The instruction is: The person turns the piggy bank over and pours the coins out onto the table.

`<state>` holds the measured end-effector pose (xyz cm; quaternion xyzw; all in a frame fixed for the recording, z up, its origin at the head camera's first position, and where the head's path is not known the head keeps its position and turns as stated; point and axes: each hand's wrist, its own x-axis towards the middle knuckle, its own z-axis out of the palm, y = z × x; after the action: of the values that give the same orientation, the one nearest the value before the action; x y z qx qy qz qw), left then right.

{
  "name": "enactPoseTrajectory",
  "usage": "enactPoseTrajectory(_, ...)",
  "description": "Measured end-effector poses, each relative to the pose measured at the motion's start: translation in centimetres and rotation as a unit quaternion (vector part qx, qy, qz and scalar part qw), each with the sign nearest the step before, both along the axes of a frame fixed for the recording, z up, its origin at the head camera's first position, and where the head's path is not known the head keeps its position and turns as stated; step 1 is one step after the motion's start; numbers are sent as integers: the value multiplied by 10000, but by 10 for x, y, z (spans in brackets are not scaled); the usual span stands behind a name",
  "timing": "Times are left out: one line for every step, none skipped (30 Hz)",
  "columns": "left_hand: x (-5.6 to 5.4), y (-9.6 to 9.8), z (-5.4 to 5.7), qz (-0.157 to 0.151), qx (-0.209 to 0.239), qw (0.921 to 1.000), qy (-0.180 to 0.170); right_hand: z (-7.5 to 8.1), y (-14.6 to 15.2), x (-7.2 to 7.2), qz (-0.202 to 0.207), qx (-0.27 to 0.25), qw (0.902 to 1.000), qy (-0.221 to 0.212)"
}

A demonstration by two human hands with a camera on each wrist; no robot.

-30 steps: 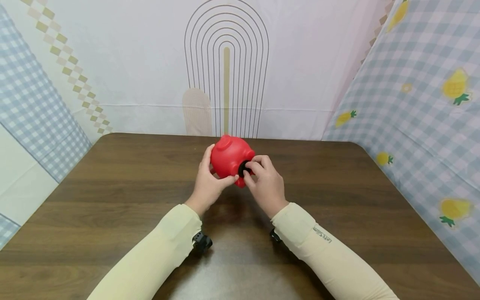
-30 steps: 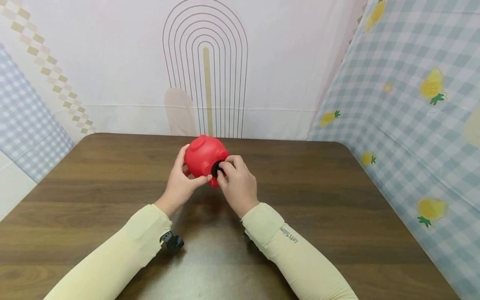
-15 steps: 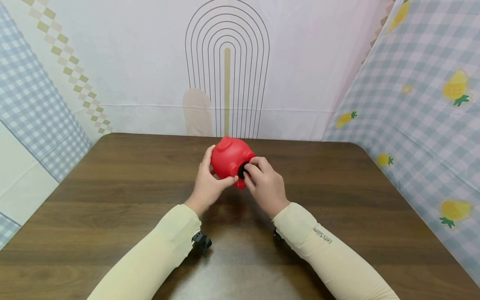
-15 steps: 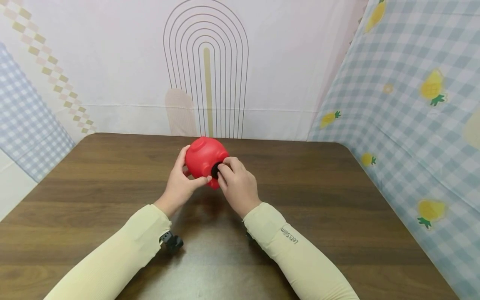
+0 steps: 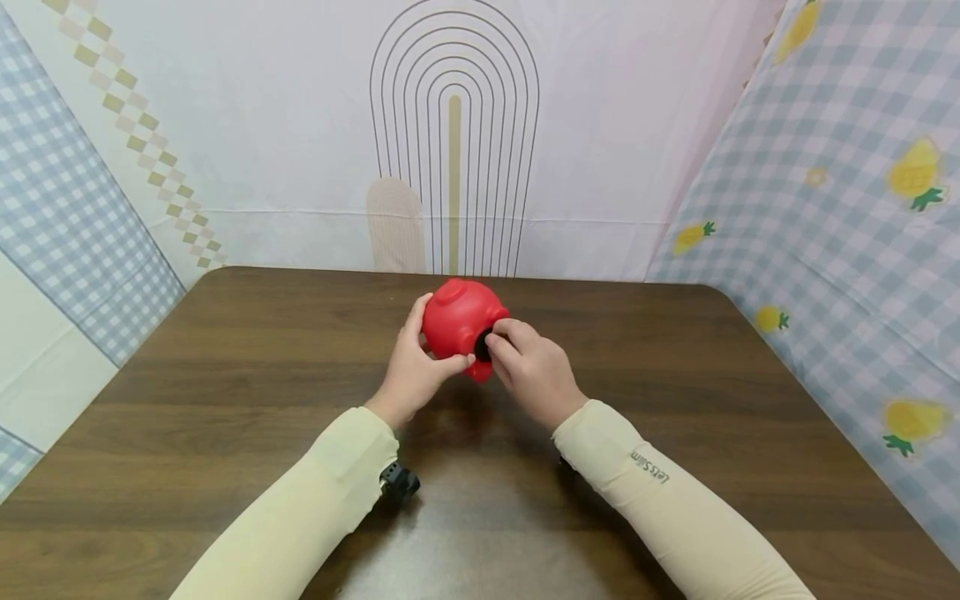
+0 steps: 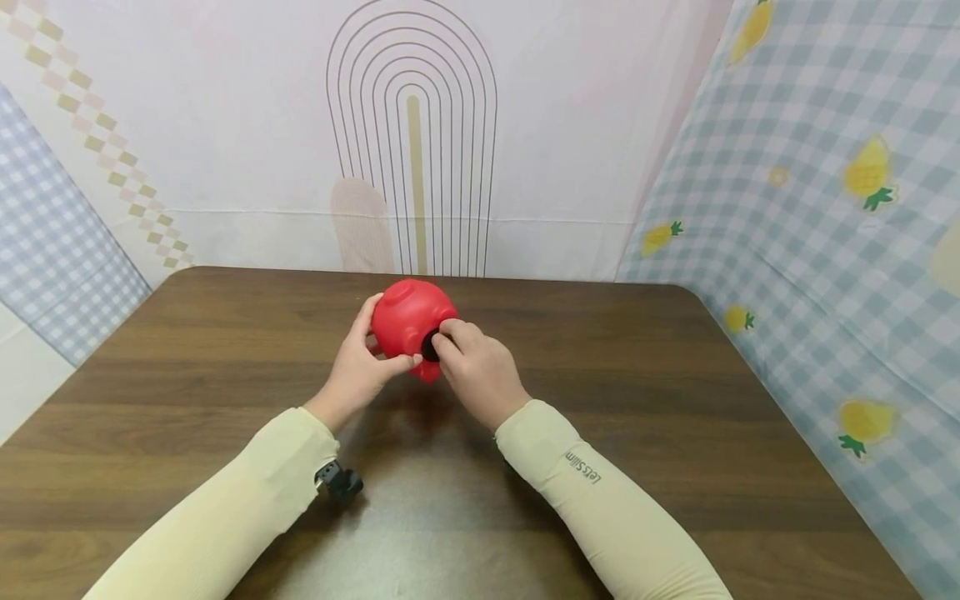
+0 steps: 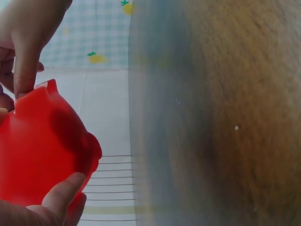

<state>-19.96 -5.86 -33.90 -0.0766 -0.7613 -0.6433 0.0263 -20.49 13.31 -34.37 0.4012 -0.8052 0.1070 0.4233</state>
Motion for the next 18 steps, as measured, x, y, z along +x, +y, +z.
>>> enactPoseTrajectory(0, 0, 0, -15, -21, 10000, -23, 0, 0, 0, 34, 48, 10000, 16)
enactPoseTrajectory(-1, -1, 0, -34, -43, 10000, -47, 0, 1, -1, 62, 101, 9999, 38)
enactPoseTrajectory(-2, -1, 0, -58, -57, 9999, -72, 0, 1, -2, 98, 149, 9998, 73)
enactPoseTrajectory(-2, -2, 0, -89, -68, 9999, -93, 0, 2, -2, 134, 203, 9997, 95)
enactPoseTrajectory(-2, -3, 1, -112, -78, 9998, -107, 1, 2, -2, 157, 259, 9995, 125)
enactPoseTrajectory(-2, -3, 1, -135, -93, 9998, -115, 1, 2, -3, 189, 308, 9992, 150)
enactPoseTrajectory(-3, -4, 1, -167, -110, 9997, -119, 1, 3, -3, 223, 379, 9989, 179)
enactPoseTrajectory(-3, -5, 1, -189, -136, 9996, -132, 1, 3, -3, 252, 462, 9984, 203)
enactPoseTrajectory(-3, -5, 2, -216, -169, 9995, -137, 1, 3, -3, 285, 529, 9979, 223)
enactPoseTrajectory(-3, -6, 2, -240, -191, 9994, -144, 1, 4, -3, 303, 595, 9975, 229)
enactPoseTrajectory(-3, -6, 2, -251, -220, 9993, -163, 1, 4, -3, 316, 640, 9972, 229)
enactPoseTrajectory(-3, -6, 2, -255, -250, 9992, -188, 1, 4, -3, 320, 663, 9970, 221)
enactPoseTrajectory(-3, -6, 2, -256, -251, 9991, -224, 2, 4, -2, 316, 661, 9971, 210)
enactPoseTrajectory(-3, -6, 3, -247, -233, 9991, -258, 2, 4, -2, 286, 626, 9975, 188)
enactPoseTrajectory(-2, -6, 3, -238, -202, 9991, -297, 2, 4, -2, 249, 561, 9980, 168)
enactPoseTrajectory(-2, -5, 2, -228, -161, 9991, -328, 3, 3, -2, 200, 485, 9985, 154)
enactPoseTrajectory(-2, -5, 2, -210, -133, 9991, -355, 3, 3, -1, 147, 404, 9990, 132)
enactPoseTrajectory(-2, -4, 2, -186, -104, 9991, -375, 3, 2, -1, 85, 325, 9994, 119)
